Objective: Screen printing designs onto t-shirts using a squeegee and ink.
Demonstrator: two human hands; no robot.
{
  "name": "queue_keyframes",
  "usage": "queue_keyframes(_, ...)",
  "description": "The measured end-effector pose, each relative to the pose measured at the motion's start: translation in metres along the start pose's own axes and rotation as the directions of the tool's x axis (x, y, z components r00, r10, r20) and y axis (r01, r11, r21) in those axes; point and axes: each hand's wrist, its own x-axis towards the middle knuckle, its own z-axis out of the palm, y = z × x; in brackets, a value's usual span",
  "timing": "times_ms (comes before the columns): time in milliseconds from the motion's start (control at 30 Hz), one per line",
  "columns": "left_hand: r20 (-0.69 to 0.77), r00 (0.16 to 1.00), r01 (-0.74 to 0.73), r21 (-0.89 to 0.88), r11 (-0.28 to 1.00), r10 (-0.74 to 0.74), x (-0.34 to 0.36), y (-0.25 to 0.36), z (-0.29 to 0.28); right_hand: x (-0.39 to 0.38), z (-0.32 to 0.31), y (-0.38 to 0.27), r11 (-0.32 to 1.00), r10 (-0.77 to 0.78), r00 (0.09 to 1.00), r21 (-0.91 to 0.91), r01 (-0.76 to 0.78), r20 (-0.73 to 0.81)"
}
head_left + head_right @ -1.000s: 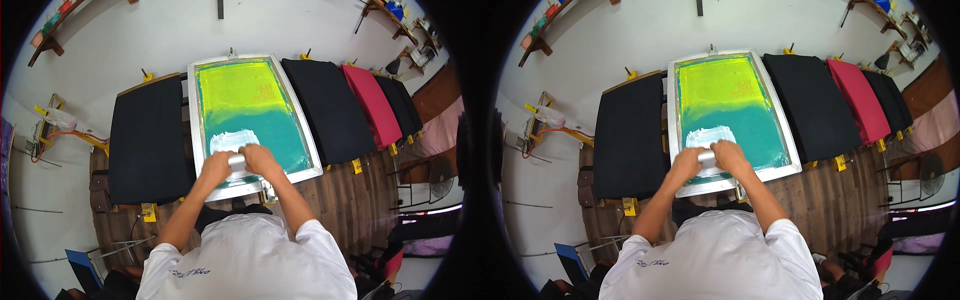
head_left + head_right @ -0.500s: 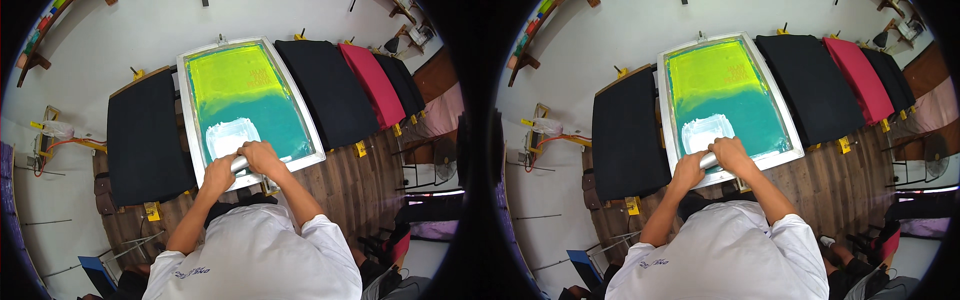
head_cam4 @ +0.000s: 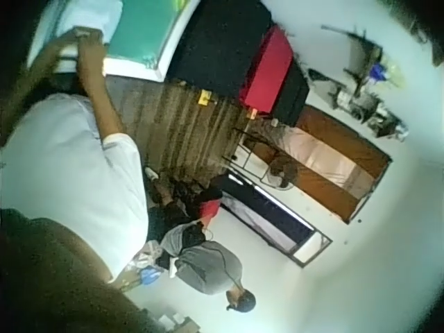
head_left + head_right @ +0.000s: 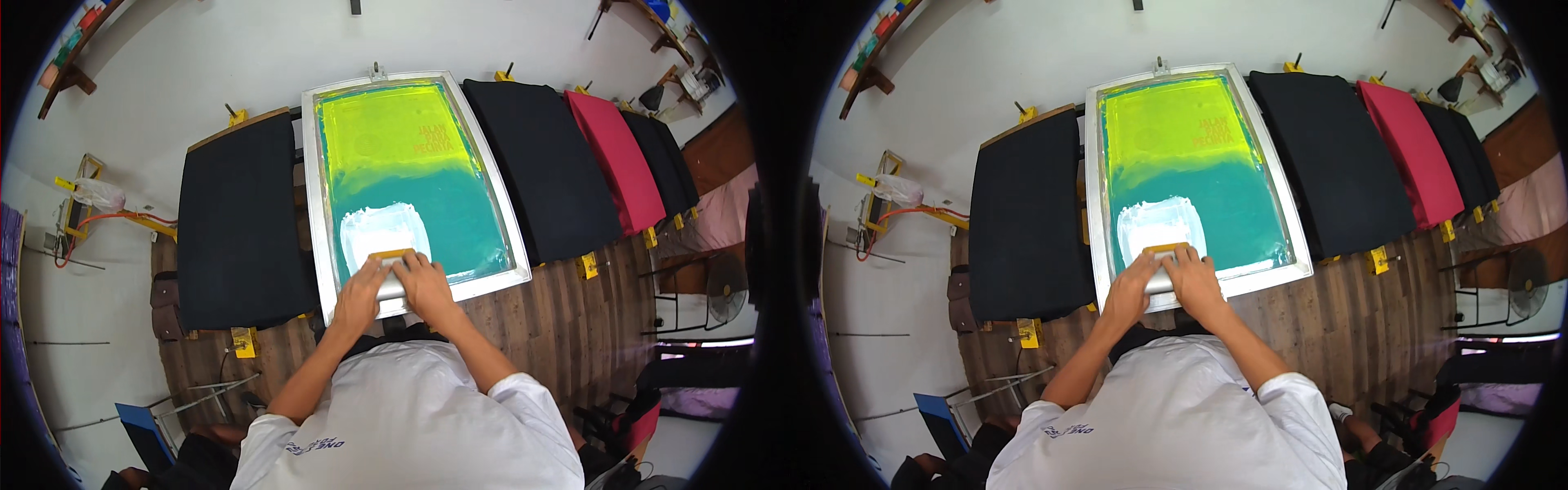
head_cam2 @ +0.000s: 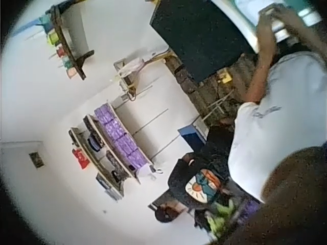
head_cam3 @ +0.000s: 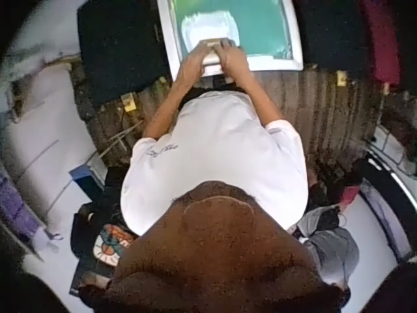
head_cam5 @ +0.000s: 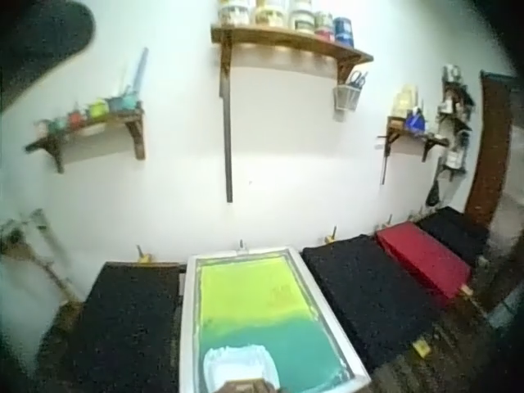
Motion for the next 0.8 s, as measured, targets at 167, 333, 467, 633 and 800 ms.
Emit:
queue_keyframes(167,0.127,0.974,0.201,-0.104,0.974,-0.187,0.012,0.016,-0.017,0.015,-0.031,0.001,1.000,0.001,0.983,-0.002,-0.001,0.182)
queue_keyframes(333,0.050,0.980,0.197,-0.105,0.975,-0.192,0.064,-0.017,-0.027,0.074,-0.031,0.016,0.999,-0.015,0.994,-0.032,0.018,0.106)
queue_keyframes(467,0.043,0.982,0.189,-0.098,0.977,-0.186,0.058,-0.032,-0.011,0.076,-0.022,0.019,0.999,0.033,0.981,0.021,-0.038,0.189)
queue_keyframes(633,0.025,0.988,0.154,-0.118,0.981,-0.152,-0.001,0.003,-0.002,0.011,-0.026,-0.003,0.993,0.002,0.985,0.113,-0.022,0.175)
queue_keyframes(800,0.159,0.947,0.305,-0.164,0.938,-0.280,0.016,0.012,-0.027,0.030,-0.042,0.003,0.994,-0.046,0.962,0.109,0.017,0.270)
